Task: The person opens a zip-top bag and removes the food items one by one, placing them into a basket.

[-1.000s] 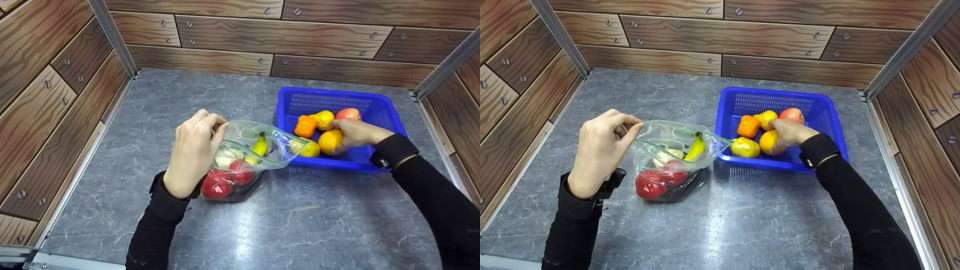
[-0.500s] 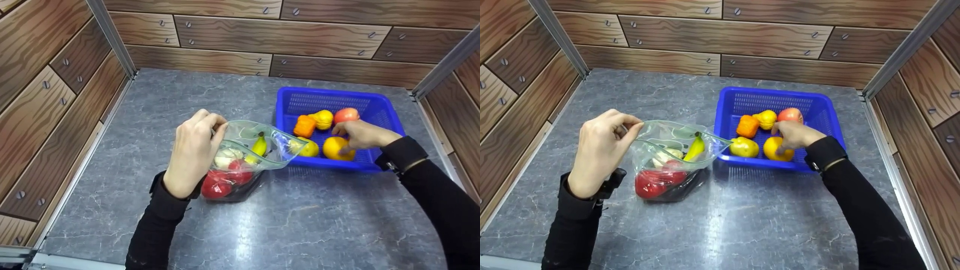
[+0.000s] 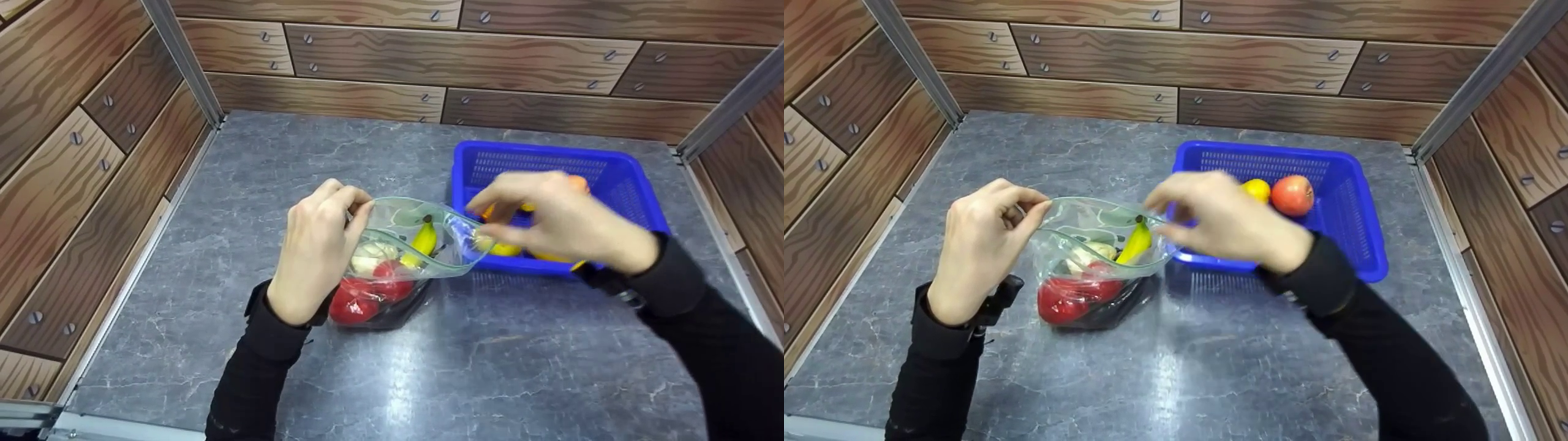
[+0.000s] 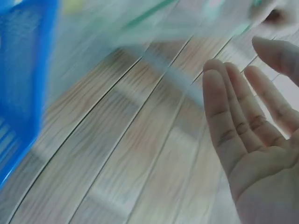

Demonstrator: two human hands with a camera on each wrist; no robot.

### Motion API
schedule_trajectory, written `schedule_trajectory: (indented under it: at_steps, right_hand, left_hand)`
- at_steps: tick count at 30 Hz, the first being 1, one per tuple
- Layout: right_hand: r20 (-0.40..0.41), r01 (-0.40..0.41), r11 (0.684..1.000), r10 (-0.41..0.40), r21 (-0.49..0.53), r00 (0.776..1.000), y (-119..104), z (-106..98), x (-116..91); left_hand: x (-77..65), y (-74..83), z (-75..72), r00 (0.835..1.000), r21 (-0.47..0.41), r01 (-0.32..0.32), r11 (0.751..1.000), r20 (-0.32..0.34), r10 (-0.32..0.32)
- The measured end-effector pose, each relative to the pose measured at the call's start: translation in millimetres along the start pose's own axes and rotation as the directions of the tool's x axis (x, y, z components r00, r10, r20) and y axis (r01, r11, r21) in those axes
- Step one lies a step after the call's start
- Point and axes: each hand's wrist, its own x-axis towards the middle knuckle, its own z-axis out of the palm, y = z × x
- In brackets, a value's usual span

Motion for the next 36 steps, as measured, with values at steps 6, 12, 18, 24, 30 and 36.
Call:
schedule_trajectory:
  at_steps: [6, 12, 18, 24, 30, 36]
  right_hand:
    - [0.175, 0.073, 0.997, -0.067, -0.031, 0.982, -21.8, 31.4, 31.0]
    - [0.331, 0.05, 0.99, -0.003, -0.133, 0.944, -19.3, 69.0, 64.1]
    - [0.476, 0.012, 0.949, 0.146, -0.315, 0.867, -9.1, 107.4, 81.7]
    - [0.58, -0.187, 0.936, 0.332, -0.297, 0.743, 0.1, 138.0, 87.9]
    - [0.621, -0.189, 0.962, 0.271, -0.197, 0.736, 9.8, 148.5, 84.9]
    - [0.644, -0.188, 0.975, 0.22, -0.119, 0.733, 16.2, 158.3, 80.6]
  left_hand:
    - [0.2, 3.3, -1.6, 1.0, -0.003, -0.002, 1.0, 0.009, 0.002]
    - [0.2, 3.5, -0.8, 1.0, -0.007, -0.01, 1.0, 0.01, 0.01]
    - [0.2, 3.5, 0.6, 1.0, -0.016, -0.023, 1.0, 0.004, 0.023]
    - [-0.1, 4.4, 2.0, 0.999, -0.021, -0.036, 0.999, 0.012, 0.036]
    - [-0.6, 3.9, 2.4, 0.999, -0.026, -0.041, 0.999, 0.017, 0.041]
    - [-2.8, 3.0, 3.7, 0.998, -0.033, -0.043, 0.999, 0.034, 0.044]
